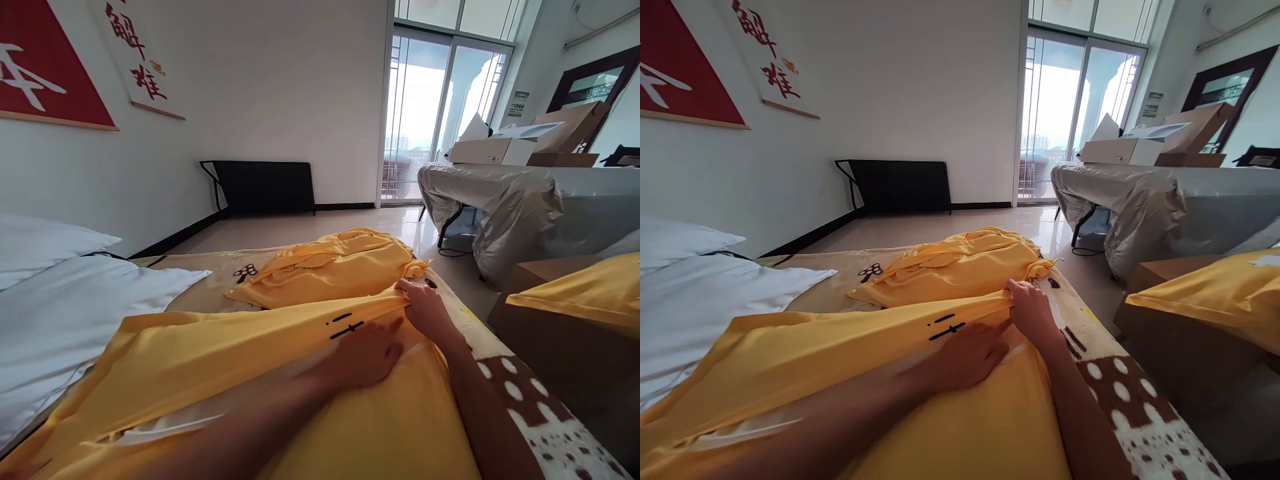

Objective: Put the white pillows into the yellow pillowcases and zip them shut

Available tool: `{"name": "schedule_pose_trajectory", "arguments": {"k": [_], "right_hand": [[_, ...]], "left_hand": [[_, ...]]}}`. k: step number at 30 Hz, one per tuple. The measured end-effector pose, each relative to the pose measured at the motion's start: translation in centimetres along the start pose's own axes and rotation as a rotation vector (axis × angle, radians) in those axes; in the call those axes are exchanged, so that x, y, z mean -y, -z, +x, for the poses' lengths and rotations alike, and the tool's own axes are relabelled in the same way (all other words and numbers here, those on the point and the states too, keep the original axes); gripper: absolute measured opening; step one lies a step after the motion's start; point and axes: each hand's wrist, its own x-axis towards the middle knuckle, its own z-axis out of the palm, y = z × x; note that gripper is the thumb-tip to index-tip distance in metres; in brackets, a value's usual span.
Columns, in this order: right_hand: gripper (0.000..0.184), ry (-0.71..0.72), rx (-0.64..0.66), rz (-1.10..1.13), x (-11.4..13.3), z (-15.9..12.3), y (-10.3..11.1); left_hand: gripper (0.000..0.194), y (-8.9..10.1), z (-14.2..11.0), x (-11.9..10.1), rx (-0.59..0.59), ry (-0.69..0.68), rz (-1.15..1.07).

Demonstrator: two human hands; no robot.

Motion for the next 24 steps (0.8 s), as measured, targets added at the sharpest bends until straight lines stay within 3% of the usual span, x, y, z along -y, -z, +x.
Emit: {"name": "schedule_pose_trajectory", "arguments": {"k": [4, 6, 9, 11, 13, 15, 18, 21, 24], "right_hand": [[0.037, -0.019, -0.073, 0.164, -0.4, -0.2, 0.4], [0.031, 0.027, -0.130, 0.300, -0.7, -0.1, 0.2], [0.023, 0.066, -0.121, 0.464, -1.6, 0.7, -1.0], [0.020, 0.078, -0.003, 0.594, -2.3, 1.4, -1.9], [0.027, 0.096, 0.128, 0.718, -3.0, 1.8, -2.5], [0.036, 0.130, 0.178, 0.771, -3.4, 1.9, -2.5], [0.041, 0.115, 0.073, 0.555, -3.1, 1.6, -1.8], [0.048, -0.043, -0.056, 0.171, -1.9, 1.1, -1.1], [0.041, -0.201, -0.081, -0.050, -0.9, 0.8, -0.8]], "left_hand": [[0.040, 0.2, 2.3, -1.0, 0.213, -0.162, 0.176], [0.032, 0.1, 3.5, -1.3, 0.231, -0.204, 0.183], [0.029, -0.6, 4.6, -0.8, 0.187, -0.238, 0.163], [0.029, -0.9, 4.6, -0.3, 0.106, -0.293, 0.119], [0.026, -1.1, 4.3, 0.1, -0.001, -0.372, 0.049], [0.025, -1.2, 3.9, 0.0, -0.074, -0.391, 0.009], [0.033, -1.1, 4.0, -0.3, 0.006, -0.279, 0.094], [0.034, -1.2, 4.8, -0.5, 0.132, -0.226, 0.155], [0.032, -1.4, 6.1, -0.2, 0.174, -0.220, 0.127]]}}
